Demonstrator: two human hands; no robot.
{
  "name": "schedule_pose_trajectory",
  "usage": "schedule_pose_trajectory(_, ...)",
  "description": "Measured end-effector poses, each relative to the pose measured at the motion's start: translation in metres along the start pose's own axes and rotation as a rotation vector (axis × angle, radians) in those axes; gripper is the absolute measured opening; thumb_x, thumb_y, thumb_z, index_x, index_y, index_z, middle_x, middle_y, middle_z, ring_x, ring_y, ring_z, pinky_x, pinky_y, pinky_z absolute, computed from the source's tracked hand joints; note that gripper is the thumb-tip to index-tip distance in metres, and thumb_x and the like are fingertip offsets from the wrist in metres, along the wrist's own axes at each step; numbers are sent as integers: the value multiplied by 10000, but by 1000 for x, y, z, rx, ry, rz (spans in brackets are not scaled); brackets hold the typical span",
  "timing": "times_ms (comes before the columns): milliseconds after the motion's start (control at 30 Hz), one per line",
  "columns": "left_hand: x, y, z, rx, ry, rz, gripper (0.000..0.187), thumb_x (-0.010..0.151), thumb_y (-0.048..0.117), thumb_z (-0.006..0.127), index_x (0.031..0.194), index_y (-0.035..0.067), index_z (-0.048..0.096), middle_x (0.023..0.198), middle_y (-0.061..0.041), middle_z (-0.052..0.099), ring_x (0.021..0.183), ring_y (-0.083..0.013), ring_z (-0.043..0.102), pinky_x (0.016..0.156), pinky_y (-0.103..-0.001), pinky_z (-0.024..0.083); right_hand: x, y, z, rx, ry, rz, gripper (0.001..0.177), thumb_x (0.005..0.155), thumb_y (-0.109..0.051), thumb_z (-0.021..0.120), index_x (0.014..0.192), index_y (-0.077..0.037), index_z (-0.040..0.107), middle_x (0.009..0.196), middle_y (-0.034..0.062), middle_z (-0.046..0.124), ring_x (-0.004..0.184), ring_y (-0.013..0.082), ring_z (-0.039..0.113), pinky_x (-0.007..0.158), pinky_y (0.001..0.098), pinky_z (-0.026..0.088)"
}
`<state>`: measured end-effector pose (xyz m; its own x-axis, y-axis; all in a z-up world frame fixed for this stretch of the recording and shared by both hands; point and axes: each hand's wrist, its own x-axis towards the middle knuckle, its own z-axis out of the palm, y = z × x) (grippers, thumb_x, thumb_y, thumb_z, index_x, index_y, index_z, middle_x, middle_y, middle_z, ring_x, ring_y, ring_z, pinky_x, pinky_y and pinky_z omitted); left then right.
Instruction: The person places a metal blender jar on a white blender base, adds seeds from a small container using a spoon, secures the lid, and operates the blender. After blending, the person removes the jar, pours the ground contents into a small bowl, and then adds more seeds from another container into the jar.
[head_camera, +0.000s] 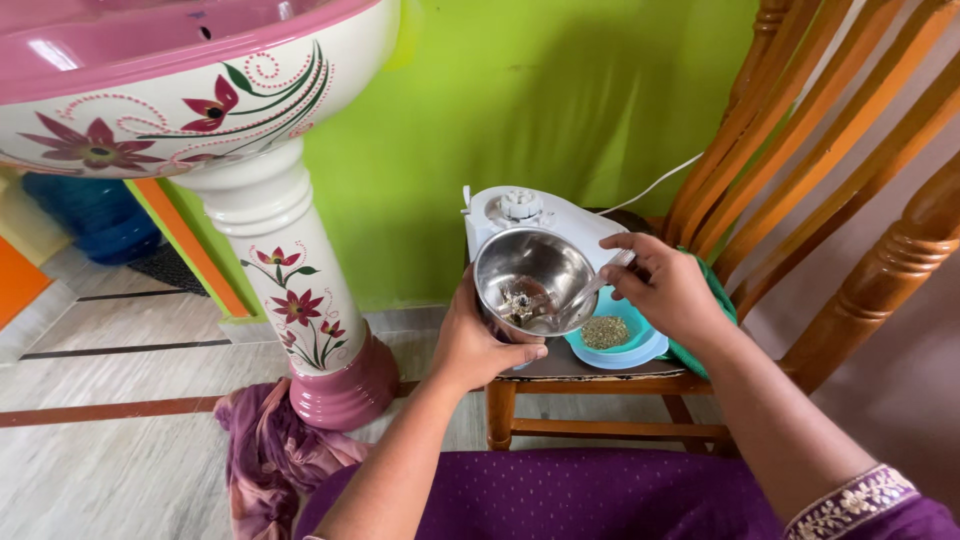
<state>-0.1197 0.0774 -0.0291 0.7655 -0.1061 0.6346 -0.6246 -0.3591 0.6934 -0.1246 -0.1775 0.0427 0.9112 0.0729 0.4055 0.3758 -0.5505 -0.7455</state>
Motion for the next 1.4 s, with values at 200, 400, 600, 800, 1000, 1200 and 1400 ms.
schedule_pose_trajectory(200, -12, -31, 6, -22, 79, -162, 1203, 494, 218, 1027, 1463, -3, 350, 1307, -192, 638, 1192, -290, 658, 987, -418, 548, -5, 15, 37, 34, -72, 69, 348, 968, -245, 664, 1251, -45, 688, 901, 78, 796, 798, 126, 751, 696, 299, 592)
schedule_pose_trajectory(400, -10, -50, 10, -321, 26, -358, 1132, 583, 104, 929, 1491, -11, 263, 850, -133, 792, 886, -228, 776, 905, -361, 582, -7, 28, 32, 2, -2, 150, 363, 992, -301, 622, 1265, -70, 689, 896, 80, 781, 752, 142, 726, 680, 308, 582)
schedule_pose_trajectory(600, -4, -63, 16, -516, 15, -347, 1066, 657, 36, 908, 1470, -76, 227, 834, -128, 774, 840, -207, 767, 901, -381, 599, -9, 60, 7, -366, 133, 241, 318, 978, -340, 641, 1144, -109, 784, 882, 93, 783, 715, 263, 724, 721, 384, 564)
schedule_pose_trajectory(800, -1, -65, 21, -444, -17, -403, 1206, 699, 48, 878, 1544, 3, 19, 957, -95, 739, 887, -197, 750, 917, -407, 566, -5, 100, 7, -631, 88, 323, 460, 981, -455, 623, 1293, -132, 720, 877, 173, 769, 867, 327, 735, 838, 446, 569)
schedule_pose_trajectory(1000, -5, -87, 23, -489, -29, -336, 1458, 698, 174, 897, 1527, 15, -291, 1102, -289, 729, 1150, -307, 711, 1147, -462, 411, 3, 136, 15, -479, -64, 424, 622, 954, -446, 642, 1390, -5, 603, 806, 145, 820, 800, 238, 744, 825, 382, 561)
schedule_pose_trajectory(1200, -12, -97, 26, 64, 204, -161, 1150, 859, 604, 733, 1613, -1, 111, 1639, -275, 136, 1539, -466, 219, 1218, -568, 286, 6, 154, 22, -131, -30, 567, 517, 968, -165, 543, 1457, 5, 525, 814, 146, 785, 526, 217, 608, 501, 358, 489)
schedule_pose_trajectory(1400, -18, -64, 28, 204, 236, -41, 968, 951, 579, 641, 1628, 68, 174, 1680, -300, 97, 1549, -508, 152, 1193, -620, 275, 2, 153, 9, 162, 52, 557, 378, 1010, -105, 500, 1339, 59, 586, 872, 178, 721, 557, 197, 590, 473, 335, 440)
